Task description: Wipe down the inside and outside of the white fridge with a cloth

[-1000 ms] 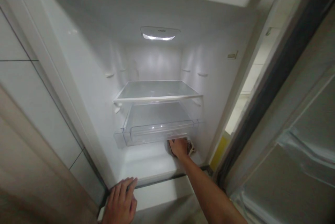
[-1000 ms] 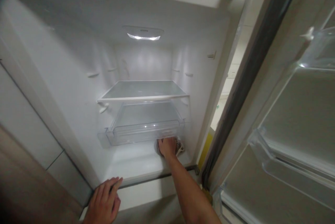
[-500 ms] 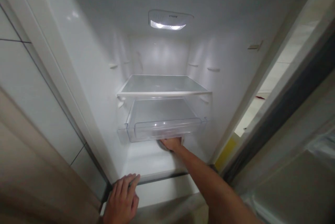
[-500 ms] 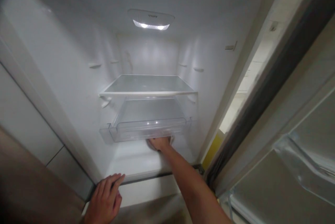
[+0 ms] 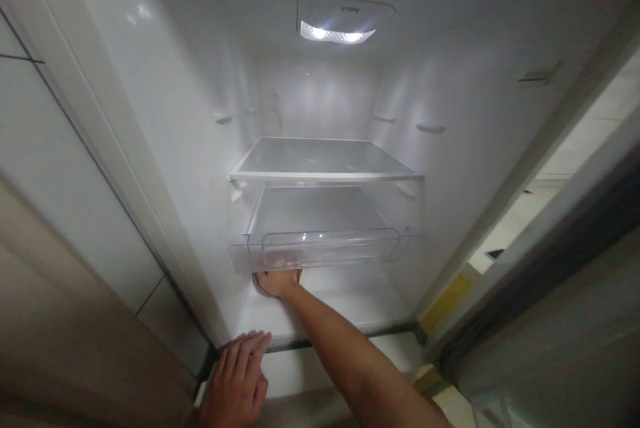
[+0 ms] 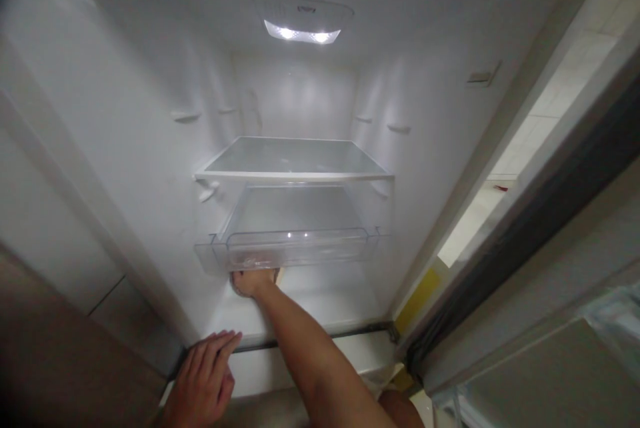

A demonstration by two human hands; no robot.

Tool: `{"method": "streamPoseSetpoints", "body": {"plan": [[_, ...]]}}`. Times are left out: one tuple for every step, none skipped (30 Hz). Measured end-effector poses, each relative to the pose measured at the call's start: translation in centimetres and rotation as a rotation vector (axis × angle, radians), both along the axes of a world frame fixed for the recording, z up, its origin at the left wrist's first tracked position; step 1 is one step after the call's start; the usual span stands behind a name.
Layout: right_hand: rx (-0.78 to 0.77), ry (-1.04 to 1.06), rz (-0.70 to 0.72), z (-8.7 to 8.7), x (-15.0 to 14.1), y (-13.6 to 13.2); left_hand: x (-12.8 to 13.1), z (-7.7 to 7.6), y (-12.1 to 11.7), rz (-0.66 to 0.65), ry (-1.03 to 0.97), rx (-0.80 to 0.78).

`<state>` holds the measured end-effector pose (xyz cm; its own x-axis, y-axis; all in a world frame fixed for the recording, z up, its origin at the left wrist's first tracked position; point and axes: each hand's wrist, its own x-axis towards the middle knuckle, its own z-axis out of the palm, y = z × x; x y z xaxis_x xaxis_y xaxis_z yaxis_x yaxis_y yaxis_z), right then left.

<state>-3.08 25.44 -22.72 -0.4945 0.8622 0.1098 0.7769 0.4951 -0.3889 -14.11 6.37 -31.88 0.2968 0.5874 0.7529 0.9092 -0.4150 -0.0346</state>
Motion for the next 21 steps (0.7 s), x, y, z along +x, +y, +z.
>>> {"method": "streamPoseSetpoints", "body": {"plan": [[0.007,0.006,0.010,0.0,-0.1,-1.1,0.1,0.0,-0.1,0.004,-0.002,-0.001],[0.016,0.009,0.034,-0.1,0.0,-2.3,0.2,0.0,-0.1,0.015,-0.010,-0.007],[0.028,0.010,0.073,-0.2,0.4,-3.5,0.3,0.0,-0.2,0.032,-0.016,-0.013],[0.041,0.007,0.123,-0.4,1.0,-4.6,0.3,-0.1,-0.3,0.049,-0.009,-0.013],[0.054,0.002,0.175,-0.6,1.8,-5.7,0.4,-0.2,-0.3,0.060,0.010,-0.007],[0.063,-0.004,0.218,-0.8,2.9,-6.7,0.3,-0.3,-0.4,0.067,0.035,-0.001],[0.070,-0.006,0.241,-0.9,4.2,-7.4,0.2,-0.5,-0.3,0.068,0.061,0.004],[0.077,-0.005,0.234,-0.9,5.6,-7.9,0.0,-0.6,-0.3,0.060,0.084,0.006],[0.082,-0.001,0.189,-0.9,7.3,-8.1,-0.2,-0.8,-0.2,0.046,0.102,0.006],[0.089,-0.001,0.112,-0.7,9.1,-8.1,-0.5,-0.9,-0.1,0.032,0.111,0.005],[0.101,-0.003,-0.001,-0.4,11.0,-7.8,-0.6,-1.0,0.1,0.022,0.115,0.004],[0.113,-0.009,-0.138,0.0,12.9,-7.4,-0.8,-1.2,0.2,0.019,0.114,0.008],[0.121,-0.018,-0.279,0.3,14.8,-6.9,-0.8,-1.3,0.3,0.021,0.112,0.016],[0.126,-0.028,-0.412,0.7,16.3,-6.3,-0.9,-1.4,0.3,0.025,0.113,0.024],[0.130,-0.038,-0.524,1.0,17.5,-5.7,-0.8,-1.5,0.4,0.027,0.118,0.029],[0.136,-0.049,-0.606,1.2,18.2,-5.2,-0.8,-1.6,0.4,0.026,0.125,0.033],[0.142,-0.061,-0.653,1.4,18.4,-4.7,-0.7,-1.6,0.4,0.025,0.131,0.033],[0.145,-0.073,-0.665,1.4,18.0,-4.3,-0.6,-1.6,0.3,0.023,0.135,0.033],[0.145,-0.081,-0.651,1.4,17.1,-4.0,-0.6,-1.6,0.3,0.023,0.137,0.029],[0.144,-0.082,-0.616,1.3,15.8,-3.9,-0.6,-1.6,0.3,0.026,0.134,0.025],[0.138,-0.074,-0.561,1.1,14.1,-3.9,-0.5,-1.5,0.3,0.029,0.130,0.023]]}}
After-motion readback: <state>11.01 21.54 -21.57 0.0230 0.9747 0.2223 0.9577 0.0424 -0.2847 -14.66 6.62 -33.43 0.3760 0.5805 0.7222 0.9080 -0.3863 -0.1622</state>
